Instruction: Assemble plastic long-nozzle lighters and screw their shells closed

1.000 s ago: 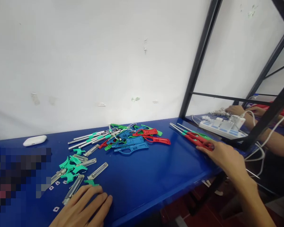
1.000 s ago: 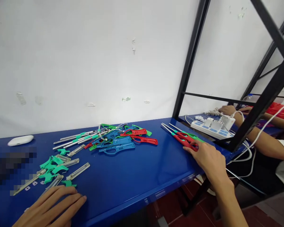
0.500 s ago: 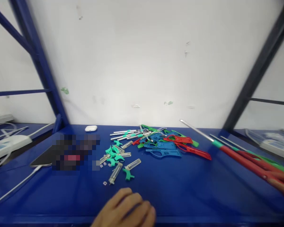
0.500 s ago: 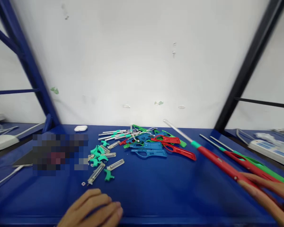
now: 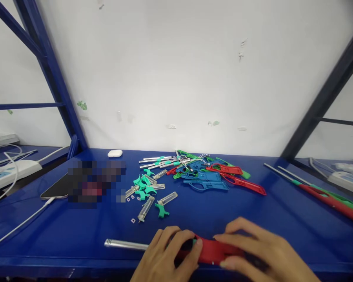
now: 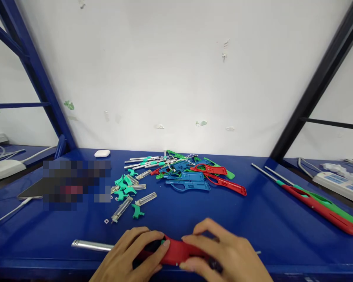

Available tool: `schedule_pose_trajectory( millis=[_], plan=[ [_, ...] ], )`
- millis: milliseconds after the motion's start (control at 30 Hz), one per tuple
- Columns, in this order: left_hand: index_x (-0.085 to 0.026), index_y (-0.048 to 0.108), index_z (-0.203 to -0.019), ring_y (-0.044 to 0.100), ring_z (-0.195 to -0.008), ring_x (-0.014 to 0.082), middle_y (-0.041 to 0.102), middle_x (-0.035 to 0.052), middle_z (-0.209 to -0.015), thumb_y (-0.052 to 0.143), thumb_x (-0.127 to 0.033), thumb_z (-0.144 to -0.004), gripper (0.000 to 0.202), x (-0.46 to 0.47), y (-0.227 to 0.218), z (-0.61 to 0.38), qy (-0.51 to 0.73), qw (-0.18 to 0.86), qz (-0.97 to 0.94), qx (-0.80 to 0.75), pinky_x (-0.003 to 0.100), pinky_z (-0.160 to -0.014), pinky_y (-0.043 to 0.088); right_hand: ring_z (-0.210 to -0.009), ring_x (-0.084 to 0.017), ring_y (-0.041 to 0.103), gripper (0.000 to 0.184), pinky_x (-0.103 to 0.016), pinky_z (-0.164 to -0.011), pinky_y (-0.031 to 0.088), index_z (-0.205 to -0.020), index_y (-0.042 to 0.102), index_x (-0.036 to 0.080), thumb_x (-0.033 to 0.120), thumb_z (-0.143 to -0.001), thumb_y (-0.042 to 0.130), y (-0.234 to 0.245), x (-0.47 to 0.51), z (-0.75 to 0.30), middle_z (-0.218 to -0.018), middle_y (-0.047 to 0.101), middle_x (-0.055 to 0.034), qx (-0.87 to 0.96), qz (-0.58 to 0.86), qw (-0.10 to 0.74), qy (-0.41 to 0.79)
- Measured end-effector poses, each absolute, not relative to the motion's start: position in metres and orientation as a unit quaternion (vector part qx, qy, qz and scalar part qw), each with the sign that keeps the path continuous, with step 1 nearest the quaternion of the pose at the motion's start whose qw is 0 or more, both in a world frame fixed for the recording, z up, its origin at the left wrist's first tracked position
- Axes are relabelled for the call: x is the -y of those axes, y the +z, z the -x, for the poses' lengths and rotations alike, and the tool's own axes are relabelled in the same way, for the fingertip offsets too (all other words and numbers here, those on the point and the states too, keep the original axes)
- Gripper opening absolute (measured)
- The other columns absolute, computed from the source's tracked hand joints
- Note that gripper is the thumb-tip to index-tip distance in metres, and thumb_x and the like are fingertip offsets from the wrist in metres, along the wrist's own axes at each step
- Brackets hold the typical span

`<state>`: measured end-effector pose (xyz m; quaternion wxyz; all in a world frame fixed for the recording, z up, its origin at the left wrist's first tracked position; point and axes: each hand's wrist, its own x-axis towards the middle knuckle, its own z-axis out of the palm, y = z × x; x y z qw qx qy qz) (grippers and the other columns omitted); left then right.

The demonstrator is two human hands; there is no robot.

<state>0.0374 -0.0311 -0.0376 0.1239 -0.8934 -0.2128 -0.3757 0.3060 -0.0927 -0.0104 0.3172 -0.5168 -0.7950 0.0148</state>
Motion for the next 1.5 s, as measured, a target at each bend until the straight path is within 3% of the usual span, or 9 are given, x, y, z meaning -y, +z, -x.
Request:
schedule_pose_trajectory(
  millis=[100,167,233,400,833,967,1167,1333,1500],
  plan=[
    [-0.022,0.074,-0.117,0.076,-0.088,0.0229,0.08,0.0083,-0.104,0.039,-0.02,-0.113,0.036,0.03,-0.035,-0.038,-0.396,0.097,0.889,0.208,0.032,-0.073,0.069,-0.065,-0.024,0.068,0.046,-0.034,-0.053,0.057,-0.089,0.081,0.035,0.061,-0.106,0.047,0.021,0.092,-0.311,-0.08,0.071,-0.0082,0.671,0.534,0.505,0.099],
    [-0.021,0.074,-0.119,0.076,-0.091,0.023,0.079,0.01,-0.107,0.038,-0.019,-0.113,0.036,0.03,-0.032,-0.038,-0.389,0.088,0.892,0.213,0.032,-0.075,0.069,-0.051,-0.02,0.047,0.065,-0.033,-0.044,0.045,-0.07,0.073,0.03,0.056,-0.11,0.029,0.037,0.093,-0.306,-0.059,0.052,-0.0054,0.588,0.447,0.641,0.21],
    [-0.021,0.073,-0.124,0.076,-0.099,0.0232,0.079,0.0107,-0.114,0.038,-0.017,-0.112,0.037,0.03,-0.029,-0.035,-0.364,0.088,0.901,0.22,0.033,-0.079,0.069,-0.052,-0.018,0.033,0.062,-0.031,-0.046,0.039,-0.065,0.07,0.028,0.046,-0.111,0.034,0.047,0.092,-0.293,-0.056,0.04,-0.0019,0.512,0.372,0.71,0.31],
    [-0.022,0.071,-0.129,0.074,-0.107,0.0225,0.076,0.0099,-0.121,0.037,-0.018,-0.113,0.038,0.028,-0.027,-0.026,-0.345,0.074,0.908,0.226,0.033,-0.086,0.068,-0.054,-0.014,0.024,0.055,-0.03,-0.05,0.031,-0.064,0.073,0.022,0.044,-0.108,0.049,0.044,0.083,-0.263,-0.058,0.037,0.0014,0.469,0.305,0.707,0.432],
    [-0.022,0.069,-0.133,0.072,-0.112,0.0236,0.074,0.0107,-0.125,0.04,-0.015,-0.111,0.037,0.028,-0.029,-0.022,-0.325,0.051,0.915,0.235,0.035,-0.089,0.068,-0.049,-0.01,0.022,0.054,-0.025,-0.045,0.025,-0.057,0.063,0.02,0.048,-0.103,0.059,0.045,0.075,-0.268,-0.053,0.025,0.0061,0.459,0.337,0.709,0.417],
    [-0.022,0.07,-0.134,0.072,-0.112,0.0239,0.075,0.0101,-0.126,0.041,-0.014,-0.111,0.038,0.031,-0.03,-0.022,-0.319,0.055,0.915,0.239,0.036,-0.09,0.068,-0.046,-0.008,0.023,0.054,-0.024,-0.042,0.022,-0.065,0.061,0.02,0.057,-0.105,0.055,0.041,0.073,-0.265,-0.054,0.033,0.0064,0.471,0.349,0.7,0.408],
    [-0.023,0.07,-0.133,0.073,-0.11,0.0236,0.076,0.0095,-0.125,0.038,-0.016,-0.112,0.039,0.032,-0.029,-0.023,-0.33,0.068,0.911,0.24,0.036,-0.088,0.068,-0.059,-0.007,0.052,0.019,-0.021,-0.048,0.042,-0.095,0.06,0.029,0.044,-0.103,0.069,0.023,0.061,-0.254,-0.093,0.057,0.0041,0.484,0.355,0.727,0.333],
    [-0.023,0.071,-0.131,0.074,-0.109,0.0249,0.077,0.0091,-0.124,0.039,-0.017,-0.112,0.038,0.033,-0.027,-0.023,-0.329,0.071,0.91,0.242,0.038,-0.087,0.069,-0.073,-0.011,0.062,0.008,-0.025,-0.064,0.051,-0.102,0.072,0.028,0.033,-0.099,0.077,0.01,0.062,-0.267,-0.085,0.061,0.003,0.528,0.338,0.736,0.255],
    [-0.024,0.07,-0.135,0.072,-0.114,0.0251,0.076,0.009,-0.129,0.041,-0.016,-0.111,0.039,0.034,-0.03,-0.021,-0.318,0.06,0.913,0.25,0.038,-0.091,0.068,-0.071,-0.013,0.065,0.018,-0.031,-0.072,0.053,-0.119,0.073,0.032,0.034,-0.111,0.057,0.007,0.065,-0.273,-0.081,0.069,0.0031,0.579,0.339,0.703,0.235]
  ],
)
